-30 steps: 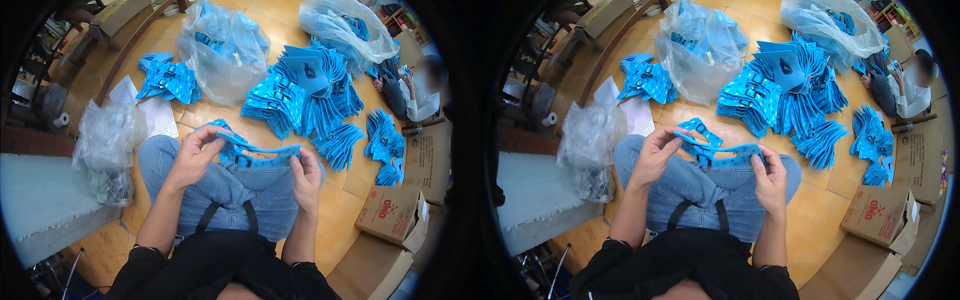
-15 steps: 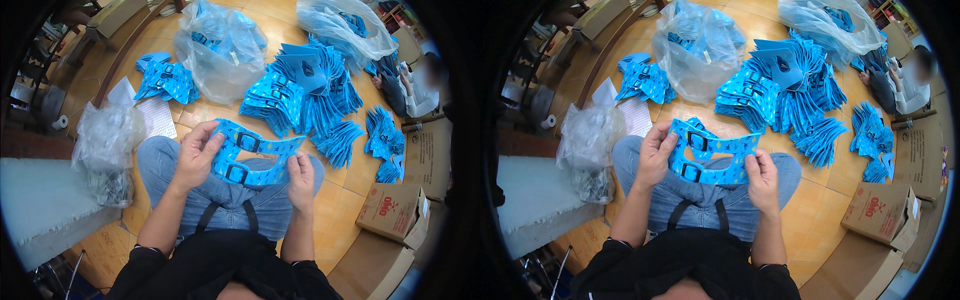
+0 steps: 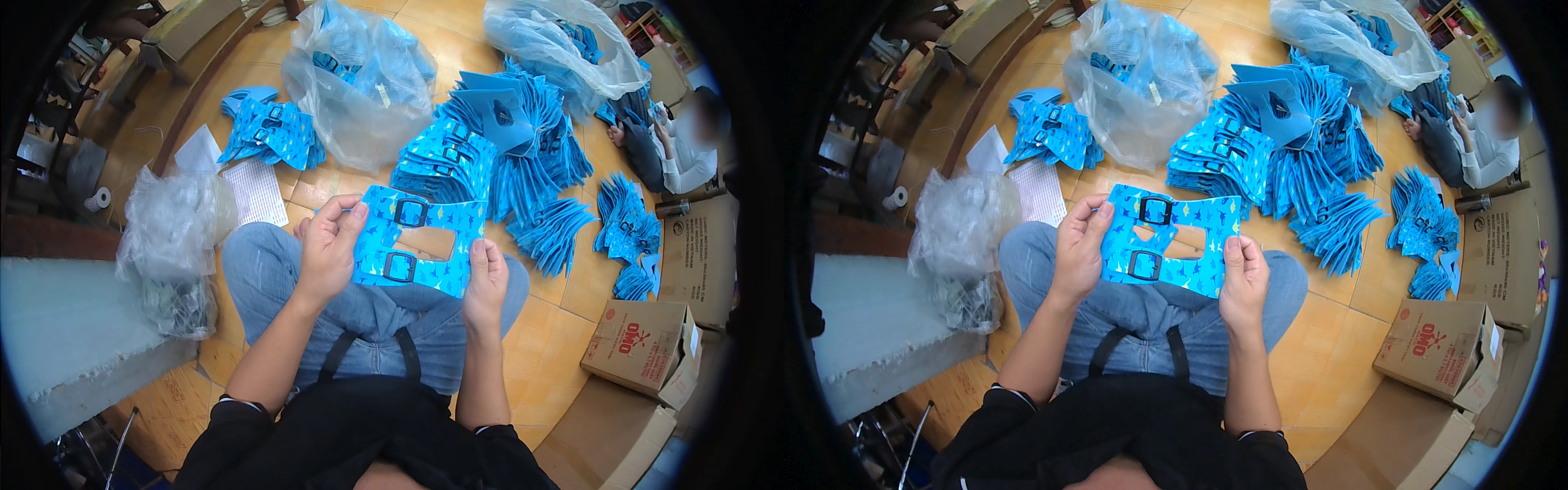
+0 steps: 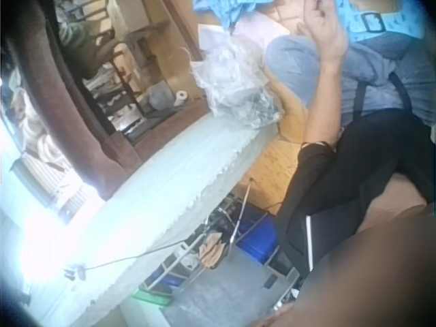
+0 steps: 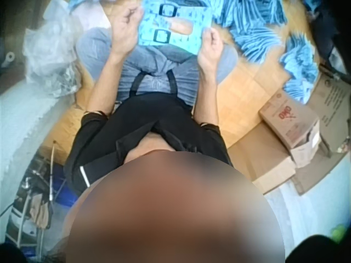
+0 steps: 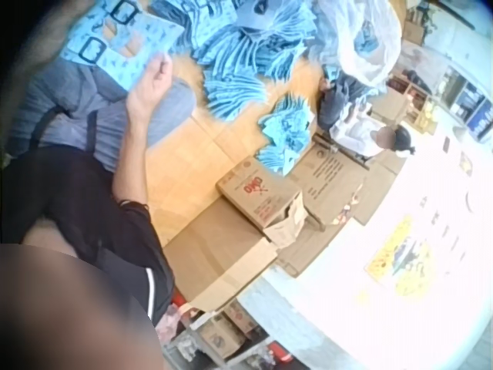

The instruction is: The person sits on the floor and repeatedly picks up blue face masks, aligns them into stacks, and ties them with white string. The person handles the masks one at a time, forms neat bundles, and places the tied stacks aside.

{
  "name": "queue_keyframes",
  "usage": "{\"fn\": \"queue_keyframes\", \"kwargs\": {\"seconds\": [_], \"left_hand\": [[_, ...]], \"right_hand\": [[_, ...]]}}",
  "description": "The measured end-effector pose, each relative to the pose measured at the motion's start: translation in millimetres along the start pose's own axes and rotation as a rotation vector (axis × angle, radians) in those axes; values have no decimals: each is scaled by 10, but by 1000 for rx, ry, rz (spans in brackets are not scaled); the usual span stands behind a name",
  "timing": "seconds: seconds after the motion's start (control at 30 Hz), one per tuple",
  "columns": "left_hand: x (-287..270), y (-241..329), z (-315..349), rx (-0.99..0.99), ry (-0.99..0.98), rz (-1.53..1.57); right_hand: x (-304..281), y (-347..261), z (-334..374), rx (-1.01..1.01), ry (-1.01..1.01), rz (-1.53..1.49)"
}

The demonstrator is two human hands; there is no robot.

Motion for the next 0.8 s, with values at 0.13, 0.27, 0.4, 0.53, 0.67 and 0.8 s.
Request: {"fn": "queue_keyframes", "kwargs": {"seconds": [0.13,0.27,0.4,0.53,0.67,0.8], "left_hand": [[-6,-46,13,-88,-19,38],[0,-58,41,-125,-82,-17],[25,-99,59,-47,-47,-28],[38,-152,75,-24,-15,-35],[29,-100,47,-6,50,-71],[-30,53,-174,29,137,7]], "right_hand": [[-7,-63,-13,77,-33,25],[19,-162,-63,134,-77,-16],[105,-90,-6,87,-16,0],[116,85,-1,99,98,10],[13,74,-9,104,56,-8],[-98,21,47,306,-42,56]]}}
Point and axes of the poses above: each hand's wrist, its own z-axis away from the middle knuckle, its own x-axis out of the palm, y = z × x, the point moved 2 cm from there along -z, towards the middle knuckle, and after that the axes turned 6 degrees about -x, right-handed, at the moved point
